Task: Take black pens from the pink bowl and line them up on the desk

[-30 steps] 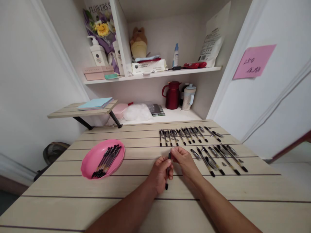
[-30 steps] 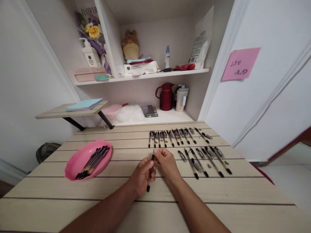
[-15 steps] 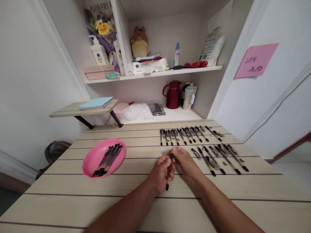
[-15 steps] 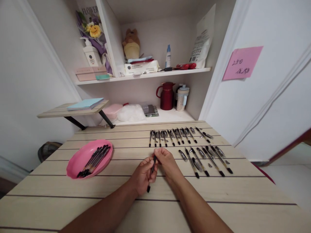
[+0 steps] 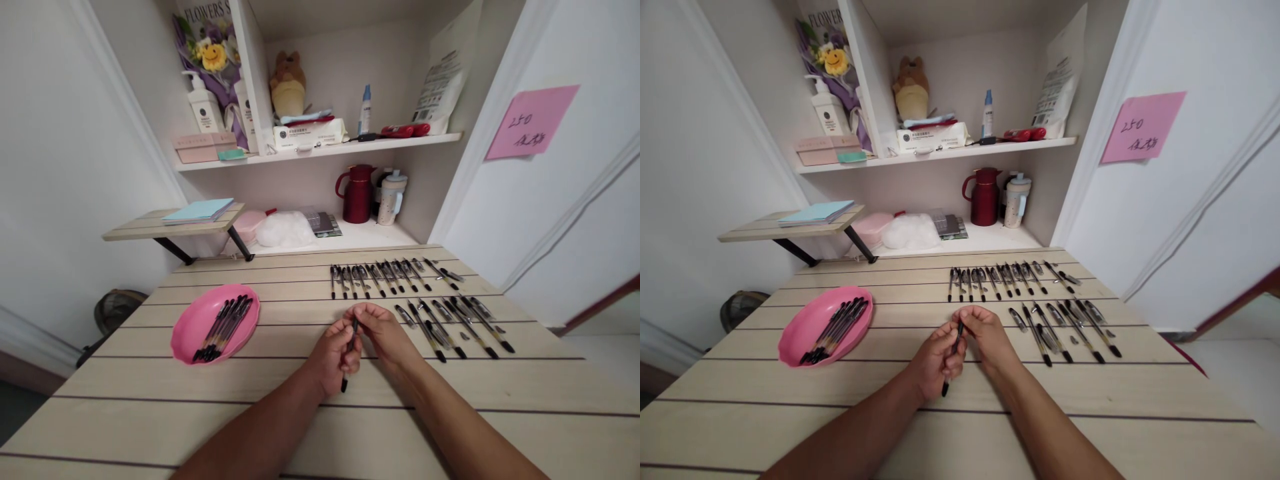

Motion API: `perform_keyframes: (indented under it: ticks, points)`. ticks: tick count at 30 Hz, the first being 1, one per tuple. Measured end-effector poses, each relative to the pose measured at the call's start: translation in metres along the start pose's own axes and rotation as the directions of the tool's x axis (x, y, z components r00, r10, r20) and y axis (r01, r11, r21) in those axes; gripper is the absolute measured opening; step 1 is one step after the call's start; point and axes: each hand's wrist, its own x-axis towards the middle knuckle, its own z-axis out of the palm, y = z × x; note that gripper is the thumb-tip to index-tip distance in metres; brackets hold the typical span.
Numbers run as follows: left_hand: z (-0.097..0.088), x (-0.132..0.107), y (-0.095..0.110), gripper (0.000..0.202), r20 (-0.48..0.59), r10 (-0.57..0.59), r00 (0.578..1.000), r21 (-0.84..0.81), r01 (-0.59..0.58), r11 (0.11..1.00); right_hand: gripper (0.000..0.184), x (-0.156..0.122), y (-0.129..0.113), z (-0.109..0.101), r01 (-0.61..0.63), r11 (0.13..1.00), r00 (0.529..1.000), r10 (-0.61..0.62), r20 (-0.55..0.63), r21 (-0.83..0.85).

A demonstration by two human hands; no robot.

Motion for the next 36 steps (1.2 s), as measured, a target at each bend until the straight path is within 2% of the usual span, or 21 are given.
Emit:
perform_keyframes:
  ticks: [3,6,10,13,18,23,26,28,30,31,32,33,34,36]
  points:
    - [0.001,-0.001,0.003,0.017,0.006,-0.022,1.000,0.004,0.022,1.000,0.027,0.000,-0.003,0.000,-0.004,0.996,0.999,0.000,0.041,0.092]
    - [0.002,-0.001,0.002,0.016,-0.008,0.003,1.000,0.019,-0.003,1.000,0.030,-0.001,-0.004,0.002,-0.044,0.988,0.998,0.035,0.059,0.146]
    - [0.002,0.000,-0.001,0.016,-0.039,0.044,0.998,0.029,-0.043,0.999,0.030,-0.001,-0.001,0.002,-0.047,0.998,0.999,0.046,0.022,0.038]
    - [0.001,0.000,-0.001,0.016,-0.038,0.011,0.999,0.018,-0.010,1.000,0.028,0.002,0.003,-0.002,-0.018,1.000,1.000,0.018,-0.012,0.000]
    - [0.001,-0.003,0.001,0.017,0.016,-0.079,0.997,-0.014,0.079,0.997,0.027,0.004,0.003,-0.005,0.003,0.984,1.000,-0.006,0.016,0.178]
    - [0.003,-0.002,-0.001,0.019,-0.025,-0.042,0.999,0.021,0.042,0.999,0.027,0.009,-0.007,-0.011,0.108,0.959,0.990,-0.080,-0.116,0.263]
    - [0.002,-0.001,-0.002,0.019,-0.069,-0.033,0.997,0.045,0.036,0.998,0.029,0.013,-0.020,-0.028,0.195,0.967,0.959,-0.153,-0.238,0.165]
    - [0.002,-0.001,-0.002,0.019,-0.085,-0.031,0.996,0.051,0.035,0.998,0.031,0.014,-0.030,-0.043,0.209,0.978,0.919,-0.200,-0.339,-0.011]
    - [0.001,-0.001,-0.002,0.019,-0.087,-0.029,0.996,0.054,0.034,0.998,0.031,0.011,-0.040,-0.059,0.164,0.951,0.881,-0.261,-0.393,-0.264]
    - [0.001,-0.001,-0.002,0.020,-0.084,-0.028,0.996,0.054,0.033,0.998,0.030,0.007,-0.043,-0.066,0.119,0.899,0.871,-0.298,-0.390,-0.421]
    - [0.001,-0.001,-0.002,0.020,-0.081,-0.027,0.996,0.053,0.031,0.998,0.027,0.003,-0.046,-0.072,0.061,0.807,0.871,-0.331,-0.364,-0.587]
    - [0.002,-0.001,-0.002,0.020,-0.077,-0.027,0.997,0.051,0.031,0.998,0.024,-0.002,-0.048,-0.077,-0.001,0.669,0.876,-0.358,-0.324,-0.743]
    - [0.002,-0.001,-0.002,0.020,-0.074,-0.029,0.997,0.050,0.033,0.998,0.022,-0.008,-0.048,-0.081,-0.065,0.496,0.886,-0.370,-0.279,-0.866]
    - [0.002,-0.001,-0.003,0.020,-0.072,-0.037,0.997,0.050,0.041,0.998,0.020,-0.019,-0.045,-0.085,-0.175,0.137,0.912,-0.352,-0.213,-0.975]
